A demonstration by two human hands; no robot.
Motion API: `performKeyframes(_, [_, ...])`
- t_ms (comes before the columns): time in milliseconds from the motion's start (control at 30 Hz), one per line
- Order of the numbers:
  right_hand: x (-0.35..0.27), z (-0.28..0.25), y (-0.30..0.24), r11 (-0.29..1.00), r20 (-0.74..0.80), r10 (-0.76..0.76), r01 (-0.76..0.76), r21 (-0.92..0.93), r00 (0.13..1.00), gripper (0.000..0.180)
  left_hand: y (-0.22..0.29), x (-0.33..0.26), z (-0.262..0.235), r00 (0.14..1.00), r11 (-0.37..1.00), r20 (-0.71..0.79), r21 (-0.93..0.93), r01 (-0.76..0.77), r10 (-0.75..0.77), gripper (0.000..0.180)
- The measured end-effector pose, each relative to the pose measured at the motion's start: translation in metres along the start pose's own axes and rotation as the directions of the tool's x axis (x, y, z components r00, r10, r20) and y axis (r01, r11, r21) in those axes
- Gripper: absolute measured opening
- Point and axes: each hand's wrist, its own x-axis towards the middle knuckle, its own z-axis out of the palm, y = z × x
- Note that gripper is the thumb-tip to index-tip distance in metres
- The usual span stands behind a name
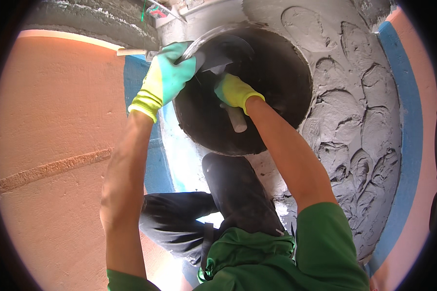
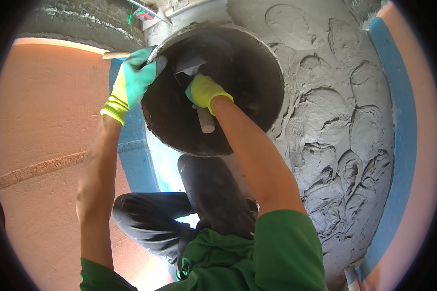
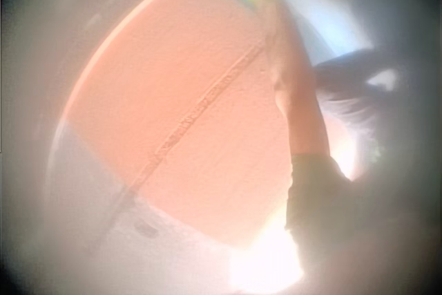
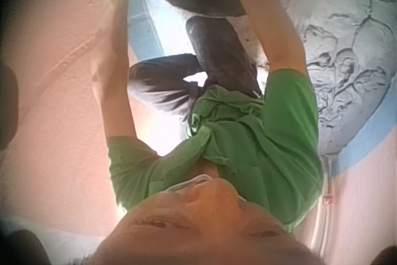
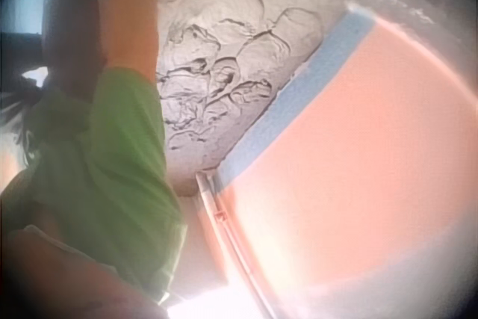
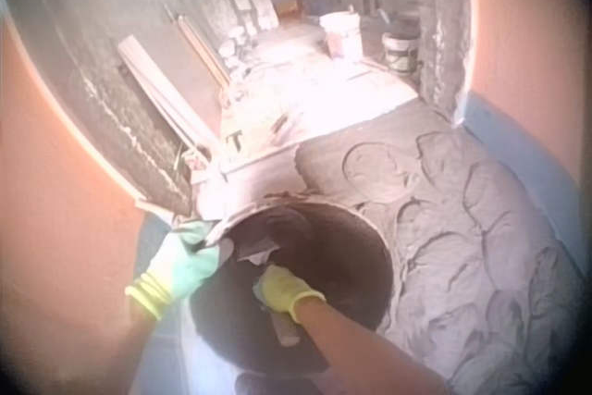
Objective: The person scoops cement from a bucket with a trowel and spreads it onto the floor in a room under renovation. They repeatedly scoop and deposit cement, gradually covering more of the floor area.
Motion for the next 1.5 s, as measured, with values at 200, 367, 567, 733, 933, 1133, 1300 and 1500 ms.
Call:
performKeyframes(200, [-0.025, -0.008, -0.010, 0.991, 0.037, 0.130, -0.128, -0.047, 0.991, 0.027, -0.001, -0.003, 0.005, 0.997, 0.997, -0.019, 0.000, -0.079, 0.079, 0.019])
performKeyframes(367, [-0.039, 0.000, -0.022, 0.954, 0.193, 0.240, -0.195, -0.228, 0.951, 0.035, -0.005, -0.002, 0.006, 0.990, 0.990, -0.060, 0.071, -0.122, 0.126, 0.020])
performKeyframes(567, [-0.067, -0.030, -0.028, 0.976, 0.235, 0.218, -0.218, -0.025, 0.947, 0.031, -0.006, -0.004, 0.004, 0.993, 0.997, -0.094, -0.001, -0.077, 0.076, 0.024])
performKeyframes(733, [-0.067, -0.062, -0.028, 0.963, 0.130, 0.162, -0.185, 0.197, 0.978, 0.037, -0.003, -0.002, 0.005, 0.995, 0.996, -0.053, -0.018, -0.084, 0.083, 0.016])
performKeyframes(933, [-0.035, -0.063, -0.027, 0.958, 0.004, 0.281, -0.281, 0.054, 0.960, 0.038, 0.001, -0.007, 0.007, 0.985, 0.986, -0.050, 0.053, -0.159, 0.162, 0.020])
performKeyframes(1133, [-0.035, -0.014, 0.008, 0.969, 0.006, 0.247, -0.247, 0.003, 0.969, 0.034, 0.003, -0.013, 0.006, 0.999, 0.999, -0.023, -0.013, -0.037, 0.036, 0.024])
performKeyframes(1300, [-0.050, -0.008, 0.000, 0.943, 0.092, 0.273, -0.247, -0.224, 0.958, 0.032, 0.002, -0.009, 0.009, 0.963, 0.968, -0.116, 0.087, -0.234, 0.243, 0.028])
performKeyframes(1500, [-0.085, -0.060, -0.012, 0.816, 0.250, 0.275, -0.363, 0.451, 0.929, 0.034, 0.000, -0.009, 0.009, 0.978, 0.981, -0.092, 0.072, -0.180, 0.187, 0.021])
